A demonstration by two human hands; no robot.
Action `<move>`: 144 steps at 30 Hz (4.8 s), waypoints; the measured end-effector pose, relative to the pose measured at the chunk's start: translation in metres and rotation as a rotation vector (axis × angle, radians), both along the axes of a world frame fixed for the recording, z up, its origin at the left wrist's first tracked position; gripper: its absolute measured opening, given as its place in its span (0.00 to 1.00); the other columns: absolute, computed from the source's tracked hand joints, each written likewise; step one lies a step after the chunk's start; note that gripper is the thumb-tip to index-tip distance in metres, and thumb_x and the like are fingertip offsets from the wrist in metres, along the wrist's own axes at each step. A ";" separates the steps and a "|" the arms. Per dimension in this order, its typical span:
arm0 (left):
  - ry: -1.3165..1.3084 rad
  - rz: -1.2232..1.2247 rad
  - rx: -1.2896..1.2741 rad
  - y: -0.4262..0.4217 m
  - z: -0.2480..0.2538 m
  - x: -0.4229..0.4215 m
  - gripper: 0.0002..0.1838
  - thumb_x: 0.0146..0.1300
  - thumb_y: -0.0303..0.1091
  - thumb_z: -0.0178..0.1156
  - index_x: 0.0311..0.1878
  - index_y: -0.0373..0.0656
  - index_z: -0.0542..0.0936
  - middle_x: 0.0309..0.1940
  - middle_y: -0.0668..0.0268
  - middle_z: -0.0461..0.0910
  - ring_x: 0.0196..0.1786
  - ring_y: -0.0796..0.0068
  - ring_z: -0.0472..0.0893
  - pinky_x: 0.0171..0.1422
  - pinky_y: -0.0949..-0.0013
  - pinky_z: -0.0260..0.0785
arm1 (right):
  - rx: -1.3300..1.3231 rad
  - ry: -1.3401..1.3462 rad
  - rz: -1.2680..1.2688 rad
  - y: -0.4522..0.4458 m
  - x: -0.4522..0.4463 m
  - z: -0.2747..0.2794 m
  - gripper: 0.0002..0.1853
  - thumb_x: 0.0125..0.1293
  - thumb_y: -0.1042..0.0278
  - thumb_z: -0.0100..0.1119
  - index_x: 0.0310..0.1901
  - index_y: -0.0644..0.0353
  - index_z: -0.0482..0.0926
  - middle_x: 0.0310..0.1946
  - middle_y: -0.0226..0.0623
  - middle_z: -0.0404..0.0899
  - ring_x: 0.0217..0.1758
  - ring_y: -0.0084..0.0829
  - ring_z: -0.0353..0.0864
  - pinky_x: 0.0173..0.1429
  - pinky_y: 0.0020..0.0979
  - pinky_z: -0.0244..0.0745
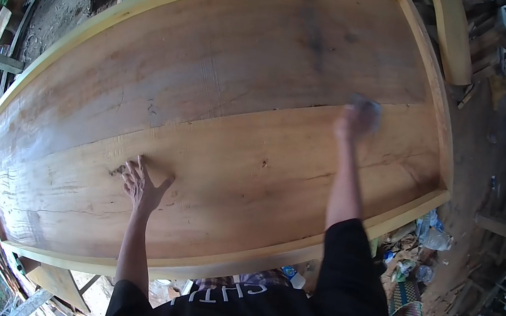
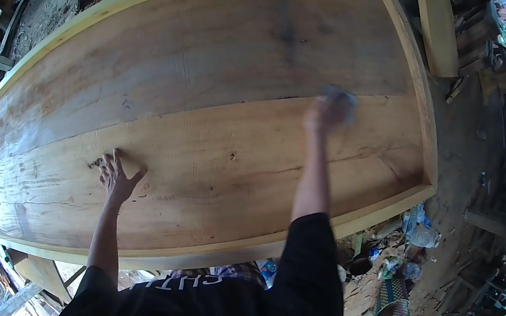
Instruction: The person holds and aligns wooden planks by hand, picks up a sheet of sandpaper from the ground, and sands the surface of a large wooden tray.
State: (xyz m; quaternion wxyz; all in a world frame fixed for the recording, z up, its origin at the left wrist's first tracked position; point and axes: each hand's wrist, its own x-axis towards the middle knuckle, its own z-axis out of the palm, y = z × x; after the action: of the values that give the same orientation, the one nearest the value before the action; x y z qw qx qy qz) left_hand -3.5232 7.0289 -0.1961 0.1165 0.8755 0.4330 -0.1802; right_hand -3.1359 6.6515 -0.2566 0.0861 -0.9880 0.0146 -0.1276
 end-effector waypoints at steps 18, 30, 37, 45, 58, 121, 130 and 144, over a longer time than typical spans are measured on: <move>0.186 -0.042 -0.063 0.005 0.000 0.014 0.63 0.51 0.70 0.59 0.75 0.45 0.33 0.72 0.34 0.31 0.70 0.21 0.39 0.71 0.32 0.35 | -0.199 0.090 -0.078 -0.077 0.180 -0.026 0.32 0.71 0.43 0.32 0.69 0.54 0.57 0.73 0.48 0.47 0.77 0.49 0.44 0.75 0.52 0.43; 0.325 -0.029 -0.126 0.013 0.001 0.020 0.65 0.51 0.70 0.59 0.74 0.43 0.29 0.72 0.34 0.27 0.71 0.22 0.36 0.72 0.33 0.33 | 0.324 -0.189 1.199 0.274 0.045 -0.027 0.31 0.63 0.43 0.51 0.61 0.58 0.70 0.68 0.49 0.60 0.74 0.48 0.52 0.75 0.52 0.44; 0.305 -0.075 -0.134 0.011 0.003 0.021 0.64 0.53 0.70 0.57 0.74 0.38 0.31 0.72 0.34 0.28 0.73 0.28 0.33 0.73 0.35 0.29 | -0.213 -0.214 0.399 -0.029 0.217 -0.034 0.27 0.69 0.46 0.43 0.64 0.53 0.63 0.63 0.57 0.61 0.66 0.61 0.59 0.66 0.58 0.57; 0.241 -0.157 -0.080 0.024 -0.015 0.006 0.63 0.53 0.68 0.58 0.74 0.38 0.32 0.73 0.36 0.31 0.75 0.36 0.30 0.74 0.37 0.26 | 0.193 0.003 0.761 0.007 -0.080 0.015 0.32 0.58 0.57 0.60 0.64 0.55 0.65 0.69 0.52 0.56 0.73 0.57 0.52 0.70 0.66 0.46; 0.314 -0.147 -0.071 0.032 -0.024 0.000 0.63 0.53 0.70 0.57 0.74 0.47 0.26 0.72 0.37 0.24 0.74 0.30 0.33 0.73 0.34 0.31 | -0.097 0.245 -0.309 -0.316 0.030 0.014 0.27 0.70 0.55 0.45 0.69 0.50 0.60 0.67 0.61 0.55 0.71 0.59 0.54 0.72 0.52 0.51; 0.268 -0.160 0.002 0.005 -0.001 0.011 0.66 0.50 0.81 0.45 0.74 0.40 0.29 0.71 0.30 0.32 0.75 0.34 0.37 0.74 0.36 0.31 | 0.523 -0.258 0.697 0.183 -0.346 -0.033 0.28 0.61 0.67 0.54 0.64 0.60 0.63 0.66 0.50 0.61 0.74 0.44 0.55 0.73 0.49 0.51; 0.264 -0.216 0.006 0.013 -0.013 0.006 0.64 0.52 0.79 0.47 0.74 0.40 0.30 0.71 0.32 0.31 0.76 0.40 0.33 0.74 0.37 0.34 | 0.285 -0.065 -0.199 -0.114 -0.203 -0.058 0.28 0.69 0.58 0.44 0.69 0.57 0.59 0.73 0.47 0.51 0.76 0.46 0.48 0.76 0.46 0.42; 0.330 -0.218 -0.006 0.025 -0.026 0.005 0.65 0.51 0.82 0.42 0.73 0.41 0.24 0.70 0.29 0.27 0.75 0.35 0.34 0.74 0.37 0.32 | 0.243 -0.109 0.164 -0.042 -0.154 0.028 0.34 0.58 0.52 0.61 0.63 0.60 0.64 0.59 0.55 0.67 0.64 0.56 0.63 0.65 0.51 0.59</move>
State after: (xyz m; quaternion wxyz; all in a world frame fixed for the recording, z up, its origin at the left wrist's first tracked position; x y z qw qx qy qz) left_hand -3.5178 7.0535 -0.2223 0.0263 0.8756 0.3481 -0.3339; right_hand -3.2899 6.6092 -0.2284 0.2158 -0.9597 -0.0555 -0.1711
